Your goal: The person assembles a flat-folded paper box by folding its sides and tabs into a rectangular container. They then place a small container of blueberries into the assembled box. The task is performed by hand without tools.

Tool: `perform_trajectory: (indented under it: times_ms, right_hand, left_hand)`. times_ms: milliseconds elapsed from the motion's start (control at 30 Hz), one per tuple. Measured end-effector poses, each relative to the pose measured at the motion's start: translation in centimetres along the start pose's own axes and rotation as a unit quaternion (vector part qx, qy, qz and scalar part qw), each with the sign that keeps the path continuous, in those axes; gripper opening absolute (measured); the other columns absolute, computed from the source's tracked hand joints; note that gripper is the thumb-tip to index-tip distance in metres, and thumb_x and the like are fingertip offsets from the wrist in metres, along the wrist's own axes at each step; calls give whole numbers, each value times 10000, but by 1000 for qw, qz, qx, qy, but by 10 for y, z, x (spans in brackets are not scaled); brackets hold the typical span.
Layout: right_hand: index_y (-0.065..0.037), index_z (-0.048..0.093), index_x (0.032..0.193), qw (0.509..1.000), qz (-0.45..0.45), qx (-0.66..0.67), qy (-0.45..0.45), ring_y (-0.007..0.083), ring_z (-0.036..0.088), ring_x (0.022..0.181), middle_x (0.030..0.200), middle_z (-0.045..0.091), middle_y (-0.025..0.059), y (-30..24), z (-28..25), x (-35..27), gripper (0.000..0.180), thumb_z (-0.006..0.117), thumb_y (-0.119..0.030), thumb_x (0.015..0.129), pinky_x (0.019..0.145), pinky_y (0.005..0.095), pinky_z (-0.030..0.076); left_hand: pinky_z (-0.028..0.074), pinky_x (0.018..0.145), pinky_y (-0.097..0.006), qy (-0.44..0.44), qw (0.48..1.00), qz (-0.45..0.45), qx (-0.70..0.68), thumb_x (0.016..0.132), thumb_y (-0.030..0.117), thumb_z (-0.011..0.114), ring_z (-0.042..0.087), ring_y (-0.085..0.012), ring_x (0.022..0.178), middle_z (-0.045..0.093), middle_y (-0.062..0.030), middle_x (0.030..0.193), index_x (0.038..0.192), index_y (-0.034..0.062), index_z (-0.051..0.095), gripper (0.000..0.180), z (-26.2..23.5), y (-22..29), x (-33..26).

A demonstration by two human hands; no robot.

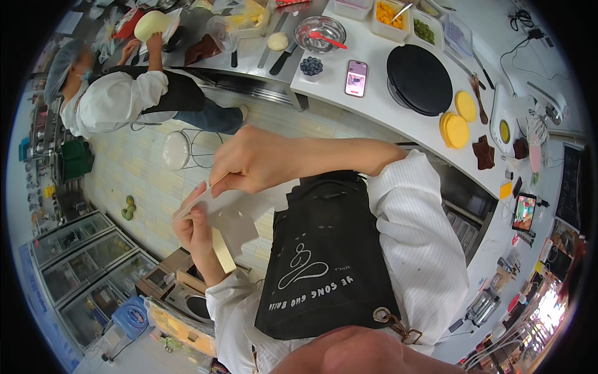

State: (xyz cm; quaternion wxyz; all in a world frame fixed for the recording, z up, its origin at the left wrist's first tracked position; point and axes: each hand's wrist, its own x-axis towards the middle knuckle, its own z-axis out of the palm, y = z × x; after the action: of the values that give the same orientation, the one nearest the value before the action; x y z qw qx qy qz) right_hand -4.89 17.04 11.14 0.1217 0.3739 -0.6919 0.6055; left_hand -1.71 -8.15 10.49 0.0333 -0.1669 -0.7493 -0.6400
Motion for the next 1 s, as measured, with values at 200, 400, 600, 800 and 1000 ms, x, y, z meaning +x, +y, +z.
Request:
perform_trajectory:
  times_ms: [200, 400, 600, 800, 1000]
  right_hand:
    - [-158, 807, 951, 999, 11, -47, 21, 248, 656, 745, 811, 696, 12, 5, -14, 2, 120, 780, -124, 839, 636, 346, 516]
    - [-219, 754, 1084, 982, -125, -118, -76, 247, 660, 1079, 1121, 723, 4, 1, -16, -7, 304, 722, -80, 816, 864, 401, 559]
    - [-189, 641, 1364, 986, 132, -102, 2, 275, 707, 1104, 1264, 690, 103, -9, -52, -29, 617, 775, -39, 781, 930, 402, 581]
    - [-156, 695, 1286, 971, 94, -79, 203, 230, 741, 838, 1056, 773, 44, 9, -51, -44, 489, 832, -191, 818, 832, 322, 574]
    - [-92, 734, 1037, 928, 149, -150, 306, 305, 703, 851, 960, 742, 120, 20, -54, -18, 283, 819, -233, 807, 763, 392, 545]
  left_hand:
    - [511, 813, -252, -112, 968, -191, 120, 952, 101, 744, 676, -126, 932, 749, -121, 1066, 1181, -72, 717, 289, -5, 0, 18]
    - [502, 841, -258, -200, 968, -76, 130, 989, 128, 699, 652, -119, 980, 721, -52, 1124, 1234, -53, 670, 306, -9, 1, 34]
    - [527, 922, -318, -182, 974, -53, 124, 934, 91, 732, 688, -181, 1013, 745, -109, 1123, 1263, -60, 689, 364, -1, 3, 33]
    - [573, 755, -306, 124, 967, -201, -101, 924, 60, 766, 702, -186, 880, 724, -117, 1056, 1167, -18, 685, 268, 22, 30, 41]
    - [577, 724, -300, 72, 985, -149, -48, 922, 71, 760, 716, -186, 840, 736, -121, 990, 1133, -54, 685, 257, 4, 22, 37]
